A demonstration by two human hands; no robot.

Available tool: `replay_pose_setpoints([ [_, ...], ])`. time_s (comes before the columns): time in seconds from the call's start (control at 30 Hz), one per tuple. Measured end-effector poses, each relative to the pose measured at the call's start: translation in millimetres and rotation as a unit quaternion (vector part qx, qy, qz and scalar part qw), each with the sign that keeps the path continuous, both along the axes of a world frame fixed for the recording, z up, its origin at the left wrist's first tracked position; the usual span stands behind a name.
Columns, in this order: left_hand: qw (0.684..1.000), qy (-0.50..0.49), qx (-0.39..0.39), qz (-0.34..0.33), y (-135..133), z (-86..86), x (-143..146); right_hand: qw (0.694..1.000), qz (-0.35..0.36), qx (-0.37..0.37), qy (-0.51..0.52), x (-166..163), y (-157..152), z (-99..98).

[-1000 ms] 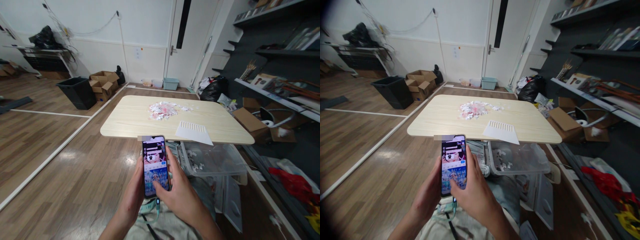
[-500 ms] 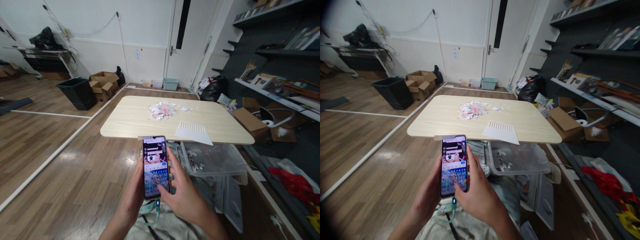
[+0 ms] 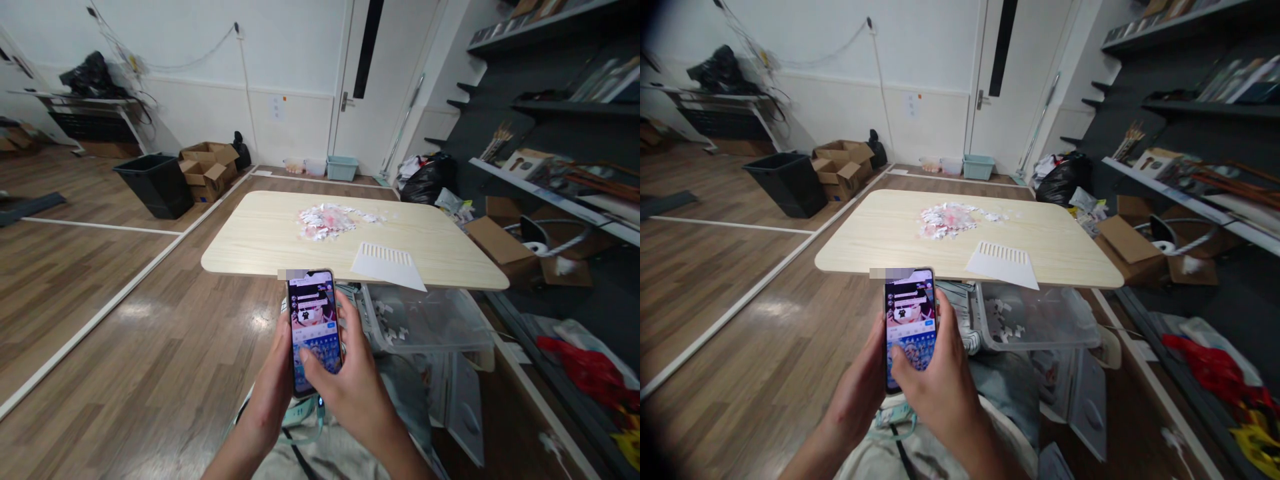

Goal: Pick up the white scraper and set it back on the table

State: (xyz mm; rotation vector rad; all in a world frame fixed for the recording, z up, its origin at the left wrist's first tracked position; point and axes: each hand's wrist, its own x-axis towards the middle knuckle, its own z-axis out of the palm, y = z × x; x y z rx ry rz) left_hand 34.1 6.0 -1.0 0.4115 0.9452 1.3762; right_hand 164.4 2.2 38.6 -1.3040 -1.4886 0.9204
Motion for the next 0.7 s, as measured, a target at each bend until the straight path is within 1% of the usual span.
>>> replay_pose_setpoints([
  [0.17, 1.000, -0.011, 0.000, -0.003, -4, -1.5, -1, 0.999, -0.024, 0.019, -0.019, -7, 2, -4.0],
  [0.3, 1.000, -0.007, 0.004, 0.017, -3, 1.1, -2, 1.000, 0.012, 0.008, -0.007, 0, 2, -4.5],
  [0.4, 1.000, -0.005, 0.000, 0.011, -2, 3.6, -2, 0.999, 0.043, 0.000, -0.001, 6, 2, -5.0],
  [0.47, 1.000, -0.006, -0.006, 0.006, -1, 3.5, -2, 0.999, 0.047, 0.000, -0.003, 8, 3, -5.9],
  [0.6, 1.000, -0.019, -0.025, -0.001, -1, -1.2, -1, 0.999, 0.031, 0.000, -0.008, 10, 4, -6.2],
  [0.7, 1.000, -0.016, -0.019, 0.005, 0, -1.6, -1, 0.998, 0.049, 0.002, -0.031, 13, 3, -3.8],
])
